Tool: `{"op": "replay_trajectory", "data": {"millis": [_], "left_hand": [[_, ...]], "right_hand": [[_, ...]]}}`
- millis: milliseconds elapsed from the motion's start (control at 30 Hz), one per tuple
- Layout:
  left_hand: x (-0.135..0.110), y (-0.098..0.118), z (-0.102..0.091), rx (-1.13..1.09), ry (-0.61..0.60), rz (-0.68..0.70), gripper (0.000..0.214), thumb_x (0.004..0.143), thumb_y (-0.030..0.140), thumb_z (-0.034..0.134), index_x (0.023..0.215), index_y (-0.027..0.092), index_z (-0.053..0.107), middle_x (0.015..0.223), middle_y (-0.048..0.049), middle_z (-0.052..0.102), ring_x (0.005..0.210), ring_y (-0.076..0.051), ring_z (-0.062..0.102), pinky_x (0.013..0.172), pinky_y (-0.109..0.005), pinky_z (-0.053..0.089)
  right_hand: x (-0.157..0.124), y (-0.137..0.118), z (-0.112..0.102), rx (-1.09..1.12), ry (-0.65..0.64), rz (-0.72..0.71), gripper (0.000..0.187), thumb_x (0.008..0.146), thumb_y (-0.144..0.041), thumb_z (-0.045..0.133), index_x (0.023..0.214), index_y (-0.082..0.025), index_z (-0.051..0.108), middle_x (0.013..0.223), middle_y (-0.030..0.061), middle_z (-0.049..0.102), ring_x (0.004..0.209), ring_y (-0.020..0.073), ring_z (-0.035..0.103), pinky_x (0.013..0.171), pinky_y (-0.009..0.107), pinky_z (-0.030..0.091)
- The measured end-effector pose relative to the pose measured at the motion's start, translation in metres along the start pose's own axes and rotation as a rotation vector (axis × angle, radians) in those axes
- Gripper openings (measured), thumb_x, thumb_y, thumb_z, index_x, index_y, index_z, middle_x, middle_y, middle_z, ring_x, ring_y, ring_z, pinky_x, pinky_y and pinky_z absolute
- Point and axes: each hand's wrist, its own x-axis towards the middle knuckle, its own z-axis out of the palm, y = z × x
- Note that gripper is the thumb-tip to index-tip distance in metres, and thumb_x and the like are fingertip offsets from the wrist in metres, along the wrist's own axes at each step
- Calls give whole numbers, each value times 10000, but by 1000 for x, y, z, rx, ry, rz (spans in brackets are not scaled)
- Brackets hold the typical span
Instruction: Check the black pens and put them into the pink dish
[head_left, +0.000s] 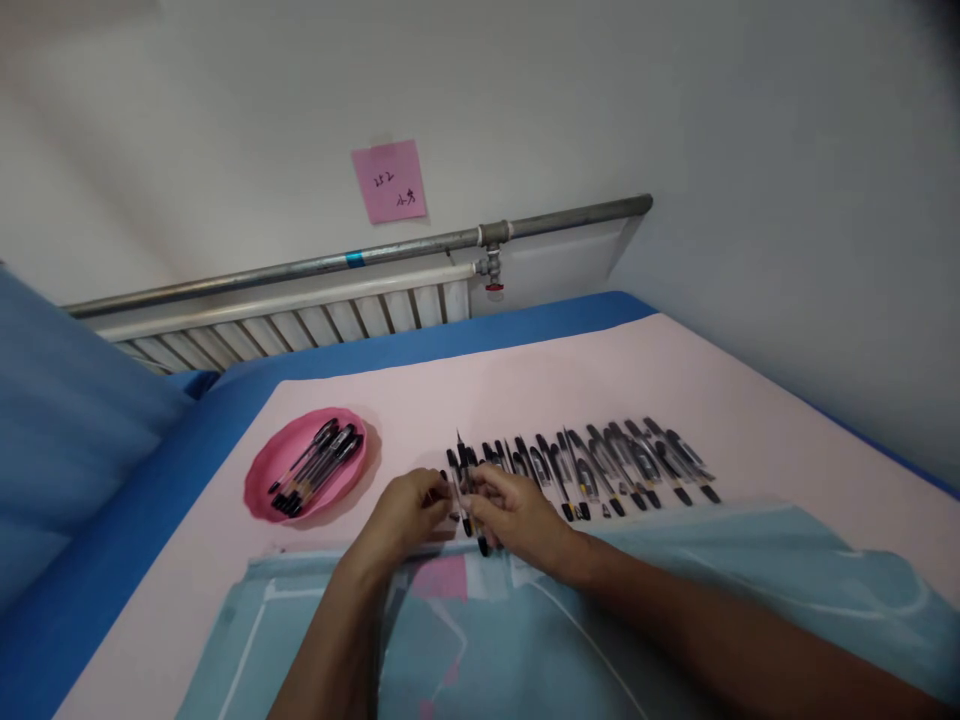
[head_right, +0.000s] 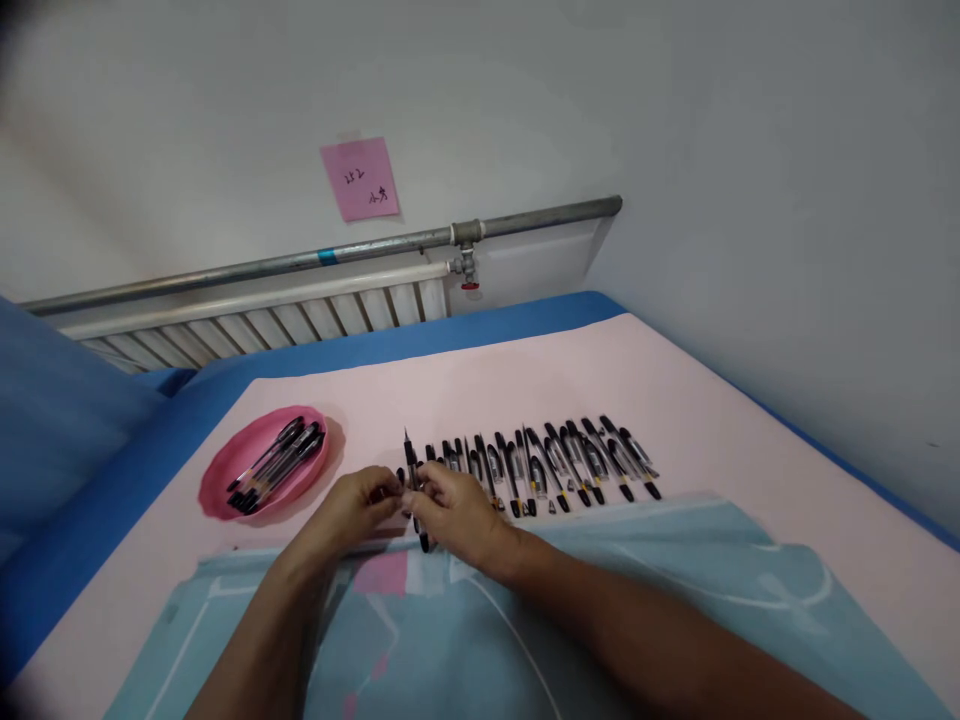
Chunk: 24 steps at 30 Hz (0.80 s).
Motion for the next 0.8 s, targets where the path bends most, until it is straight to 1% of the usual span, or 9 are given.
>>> {"op": "replay_trajectory", "data": {"millis": [67, 133, 233, 333, 433, 567, 633, 700, 800], "left_hand": [[-1, 2, 3, 200, -55, 36, 85, 671, 183, 528, 680, 191, 612, 682, -4, 553, 612, -120, 481, 559, -216, 329], [-2, 6, 6, 311, -102, 39, 103, 688, 186, 510, 702, 191, 612, 718, -9, 537, 615, -113, 484, 553, -210, 321], [-4, 11, 9, 403, -147, 52, 123, 706, 201, 500, 746, 197, 616, 733, -17, 528, 615, -114, 493, 559, -211, 321], [-4, 10, 10, 404, -135, 66, 113, 694, 196, 512, 744, 195, 614, 740, -25, 541, 632, -127, 506, 574, -221, 331], [-3, 6, 6, 199, -60, 20, 80, 689, 196, 518, 718, 186, 592, 710, -20, 574, 632, -135, 520, 568, -227, 354], [-4, 6, -10, -288, 66, -133, 93, 691, 261, 553, 699, 170, 545, 612, -1, 570, 539, -124, 512, 482, -223, 387], [-5, 8, -18, -460, 104, -144, 128, 672, 274, 593, 697, 158, 546, 590, 2, 569, 509, -113, 512, 461, -218, 397], [-6, 10, -25, -552, 132, -133, 150, 657, 273, 625, 698, 145, 557, 574, 1, 573, 493, -104, 514, 462, -217, 409], [-7, 8, -30, -634, 136, -121, 169, 652, 272, 648, 713, 140, 563, 576, -1, 585, 484, -98, 516, 458, -216, 416]], "right_hand": [[0, 0, 0, -15, -11, 4, 89, 771, -263, 488, 746, -188, 449, 525, -73, 425, 391, 56, 429, 359, 163, 322], [-1, 1, 1, -22, -17, 7, 86, 768, -258, 486, 737, -190, 442, 515, -75, 425, 388, 56, 425, 360, 163, 317], [0, 2, 2, -26, -31, 14, 67, 767, -248, 477, 752, -193, 442, 512, -74, 434, 387, 58, 419, 361, 167, 312], [0, 3, 2, -45, -39, 4, 73, 766, -236, 472, 723, -192, 433, 514, -71, 431, 401, 60, 418, 376, 171, 318], [0, 2, 1, -119, -33, -25, 55, 768, -232, 477, 742, -186, 462, 532, -63, 436, 440, 64, 425, 409, 172, 319], [-2, 3, 0, -236, -75, -70, 69, 779, -249, 483, 785, -183, 501, 576, -52, 462, 491, 68, 432, 449, 177, 302], [-3, 4, 1, -285, -108, -96, 70, 783, -251, 480, 764, -185, 492, 566, -56, 454, 494, 69, 426, 454, 178, 287], [-4, 4, 1, -323, -136, -120, 77, 781, -243, 481, 732, -185, 468, 554, -59, 445, 496, 70, 424, 458, 178, 279], [-5, 2, 0, -366, -159, -145, 112, 776, -230, 481, 687, -183, 433, 565, -55, 449, 510, 71, 428, 469, 177, 278]]}}
